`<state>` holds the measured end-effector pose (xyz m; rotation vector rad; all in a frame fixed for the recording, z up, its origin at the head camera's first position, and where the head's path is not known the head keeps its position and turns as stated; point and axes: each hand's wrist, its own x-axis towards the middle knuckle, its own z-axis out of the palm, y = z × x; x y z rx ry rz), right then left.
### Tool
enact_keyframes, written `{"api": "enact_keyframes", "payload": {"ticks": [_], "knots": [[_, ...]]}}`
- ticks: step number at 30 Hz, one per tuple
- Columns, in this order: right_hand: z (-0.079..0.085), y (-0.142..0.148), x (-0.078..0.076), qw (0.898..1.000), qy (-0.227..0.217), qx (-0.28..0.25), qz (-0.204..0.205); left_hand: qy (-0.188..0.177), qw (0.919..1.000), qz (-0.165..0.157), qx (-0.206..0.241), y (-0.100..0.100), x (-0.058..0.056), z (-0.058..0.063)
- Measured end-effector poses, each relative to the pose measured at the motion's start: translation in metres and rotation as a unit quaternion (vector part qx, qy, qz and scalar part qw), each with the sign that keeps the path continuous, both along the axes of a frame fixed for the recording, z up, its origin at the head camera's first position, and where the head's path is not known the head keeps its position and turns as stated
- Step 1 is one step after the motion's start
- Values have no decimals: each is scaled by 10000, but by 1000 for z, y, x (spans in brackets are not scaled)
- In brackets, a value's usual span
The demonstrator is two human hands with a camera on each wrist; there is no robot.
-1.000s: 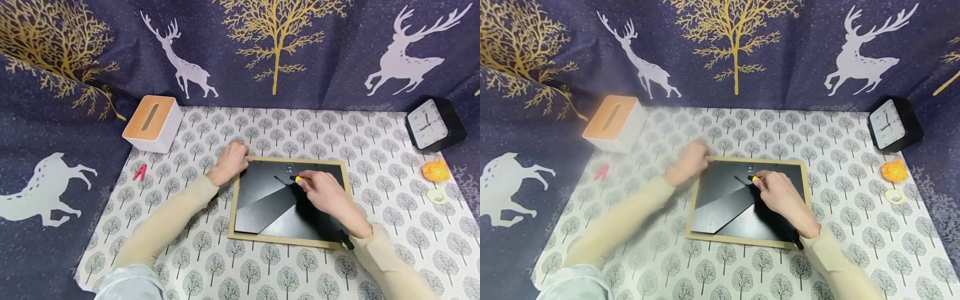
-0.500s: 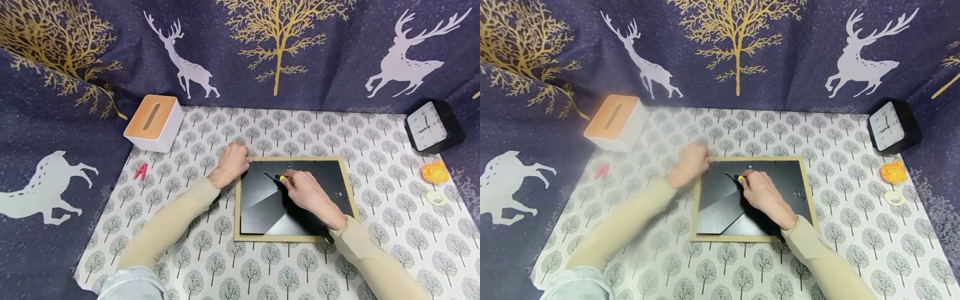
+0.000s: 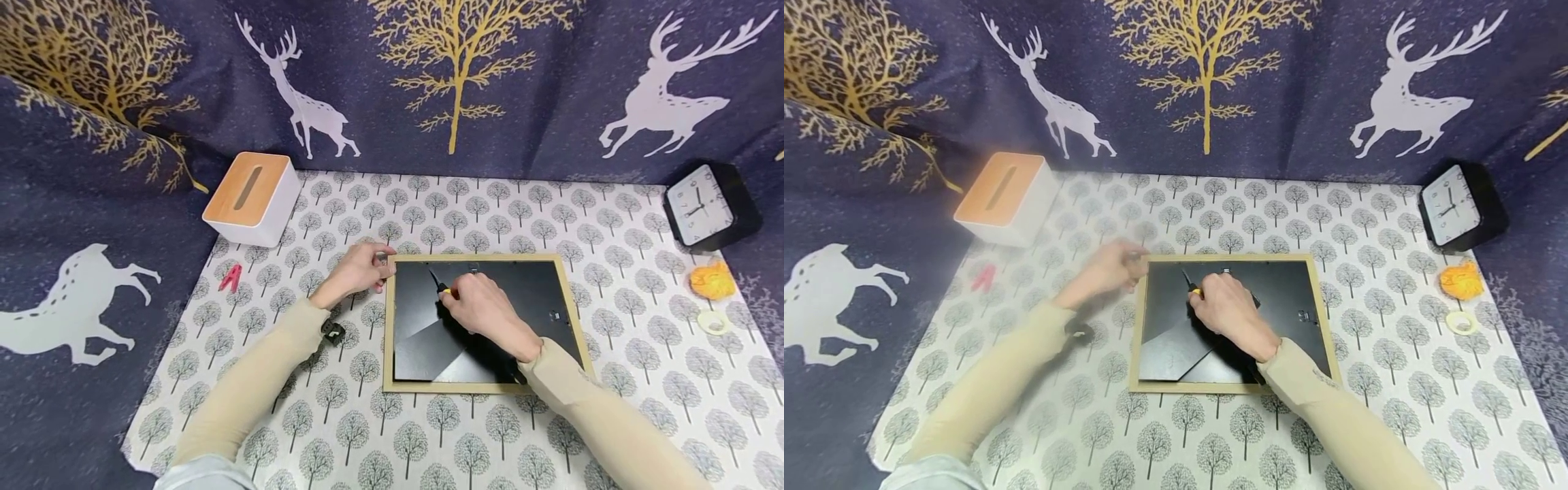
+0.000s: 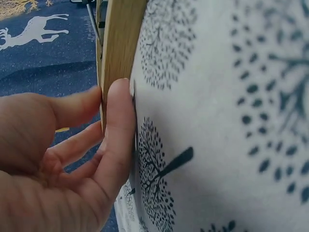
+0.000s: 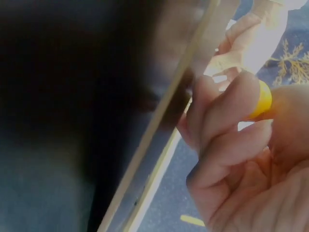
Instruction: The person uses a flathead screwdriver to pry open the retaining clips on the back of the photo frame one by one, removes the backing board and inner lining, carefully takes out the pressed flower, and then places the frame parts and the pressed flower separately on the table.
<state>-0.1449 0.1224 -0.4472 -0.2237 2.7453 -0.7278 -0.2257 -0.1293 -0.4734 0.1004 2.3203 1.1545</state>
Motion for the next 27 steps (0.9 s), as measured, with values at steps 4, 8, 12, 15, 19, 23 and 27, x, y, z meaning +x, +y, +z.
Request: {"api": "enact_keyframes", "payload": {"ticks": [4, 8, 12, 15, 19, 23, 27], "knots": [[-2, -5, -1, 9993, -271, -265, -9, -72, 9998, -169, -87, 1, 2, 1], [-3, -9, -2, 9988, -381, -319, 4, -38, 9992, -339, -197, 1, 2, 2], [-4, -13, -2, 9988, -363, -324, 41, -21, 9989, -443, -146, 0, 1, 2], [-4, -18, -3, 9987, -354, -352, 69, 19, 9980, -622, -127, -1, 1, 2], [-4, -23, -3, 9989, -312, -340, -16, 44, 9957, -906, -181, -3, -1, 2], [-3, -28, -5, 9988, -317, -350, -142, 103, 9940, -1071, -219, -4, -5, 1], [6, -33, -16, 9974, -628, -278, -197, 71, 9932, -1142, -214, -5, -8, 1]]}}
